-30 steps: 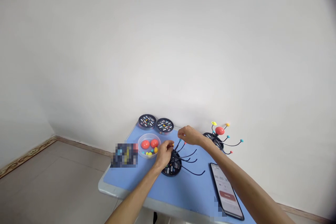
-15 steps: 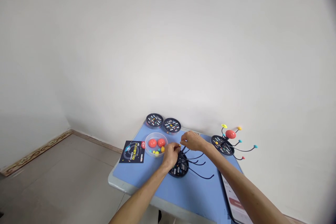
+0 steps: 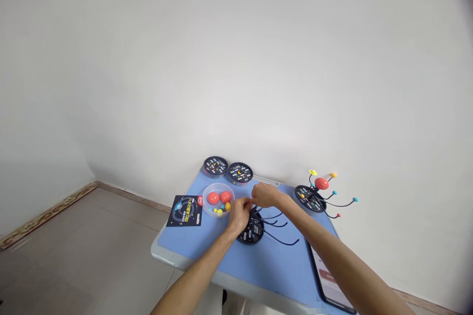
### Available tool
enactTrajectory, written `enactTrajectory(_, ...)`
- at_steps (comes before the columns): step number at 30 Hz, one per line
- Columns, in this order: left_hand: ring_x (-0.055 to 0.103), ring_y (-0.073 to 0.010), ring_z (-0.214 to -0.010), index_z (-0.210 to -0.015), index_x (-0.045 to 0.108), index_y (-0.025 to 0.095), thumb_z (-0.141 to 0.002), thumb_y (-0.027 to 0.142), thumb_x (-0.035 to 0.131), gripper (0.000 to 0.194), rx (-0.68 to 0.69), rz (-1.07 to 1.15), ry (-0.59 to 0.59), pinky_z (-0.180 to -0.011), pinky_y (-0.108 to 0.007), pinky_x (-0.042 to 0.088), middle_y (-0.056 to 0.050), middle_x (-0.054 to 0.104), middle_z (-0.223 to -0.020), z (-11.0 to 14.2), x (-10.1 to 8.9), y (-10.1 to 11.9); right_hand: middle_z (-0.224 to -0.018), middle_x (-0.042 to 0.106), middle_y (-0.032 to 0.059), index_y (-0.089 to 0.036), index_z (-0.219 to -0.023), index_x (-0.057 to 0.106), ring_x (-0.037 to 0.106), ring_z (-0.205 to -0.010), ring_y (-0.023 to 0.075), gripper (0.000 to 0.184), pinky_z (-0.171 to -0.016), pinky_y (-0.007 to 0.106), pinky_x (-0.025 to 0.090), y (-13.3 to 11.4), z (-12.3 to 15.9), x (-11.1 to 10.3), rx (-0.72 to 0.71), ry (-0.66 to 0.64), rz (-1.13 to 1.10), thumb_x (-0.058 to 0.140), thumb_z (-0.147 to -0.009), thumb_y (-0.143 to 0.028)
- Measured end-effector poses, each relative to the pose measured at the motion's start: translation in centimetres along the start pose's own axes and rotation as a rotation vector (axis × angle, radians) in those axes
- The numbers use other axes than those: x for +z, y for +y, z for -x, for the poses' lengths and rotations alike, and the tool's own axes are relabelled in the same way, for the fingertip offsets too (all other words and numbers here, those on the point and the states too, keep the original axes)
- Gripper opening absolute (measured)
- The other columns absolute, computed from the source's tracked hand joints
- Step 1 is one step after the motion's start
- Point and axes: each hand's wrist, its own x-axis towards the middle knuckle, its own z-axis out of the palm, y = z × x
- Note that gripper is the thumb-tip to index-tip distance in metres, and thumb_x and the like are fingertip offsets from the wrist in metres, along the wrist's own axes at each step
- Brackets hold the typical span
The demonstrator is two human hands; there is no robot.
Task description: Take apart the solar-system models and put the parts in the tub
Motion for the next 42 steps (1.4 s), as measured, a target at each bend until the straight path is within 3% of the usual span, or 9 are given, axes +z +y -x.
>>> enactTrajectory(8,0.061,-0.0208,-0.074,-0.075,0.075,0.017,-0.078,0.023,0.053,0.023,0.034,0.023,-0.014,-0.073,-0.032,0.047,-0.003,0.071,-0.070,-0.1,0.1,0.0,-0.101,0.076,0.0152,-0.016,-0.095,0.078,0.071,-0.093,0.0246,0.030,-0.066,0.027,0.044,0.0,0.1,0.4,-0.022,0.009,0.023,0.051,-0.089,-0.029)
enactTrajectory(18,0.062,-0.0214,-0.073,-0.079,0.076,0.017,-0.079,0.026,0.052,0.026,0.045,0.038,-0.014,-0.072,-0.033,0.046,-0.005,0.072,-0.072,-0.2,0.3,-0.2,-0.100,0.075,0.0178,-0.015,-0.089,0.078,0.070,-0.096,0.0270,0.025,-0.076,0.031,0.044,-0.2,0.2,0.4,-0.051,0.066,0.062,0.055,-0.081,-0.015)
enactTrajectory(26,0.060,-0.0182,-0.068,-0.075,0.074,0.017,-0.077,0.020,0.053,0.021,0.010,0.035,-0.005,-0.069,-0.030,0.044,-0.002,0.069,-0.068,0.1,0.3,0.3,-0.088,0.077,0.0098,-0.019,-0.079,0.077,0.069,-0.083,0.0215,0.025,-0.065,0.026,0.041,0.7,0.7,-0.7,-0.072,0.126,-0.036,0.053,-0.078,-0.013)
enactTrajectory(31,0.059,-0.0168,-0.068,-0.068,0.069,0.018,-0.075,0.016,0.053,0.018,-0.034,0.044,0.002,-0.068,-0.028,0.044,0.001,0.066,-0.064,0.3,0.3,0.8,-0.091,0.076,0.0063,-0.018,-0.083,0.076,0.068,-0.083,0.0177,0.023,-0.069,0.023,0.043,0.8,1.4,-1.9,-0.116,0.210,-0.114,0.054,-0.080,-0.014)
enactTrajectory(37,0.060,-0.0171,-0.068,-0.057,0.059,0.019,-0.074,0.012,0.048,0.022,-0.070,0.050,0.013,-0.070,-0.029,0.044,0.000,0.064,-0.062,0.4,0.1,1.4,-0.092,0.074,0.0061,-0.017,-0.079,0.073,0.065,-0.084,0.0159,0.015,-0.074,0.022,0.044,-0.7,1.4,-2.0,-0.234,0.364,-0.272,0.059,-0.078,-0.013)
enactTrajectory(42,0.059,-0.0209,-0.065,-0.050,0.049,0.022,-0.073,0.011,0.050,0.026,-0.112,0.076,0.049,-0.068,-0.035,0.044,-0.002,0.059,-0.057,0.3,0.0,1.4,-0.093,0.074,0.0073,-0.017,-0.082,0.074,0.065,-0.085,0.0165,0.016,-0.073,0.022,0.042,-3.5,0.4,-1.3,-0.261,0.363,-0.267,0.058,-0.083,-0.017)
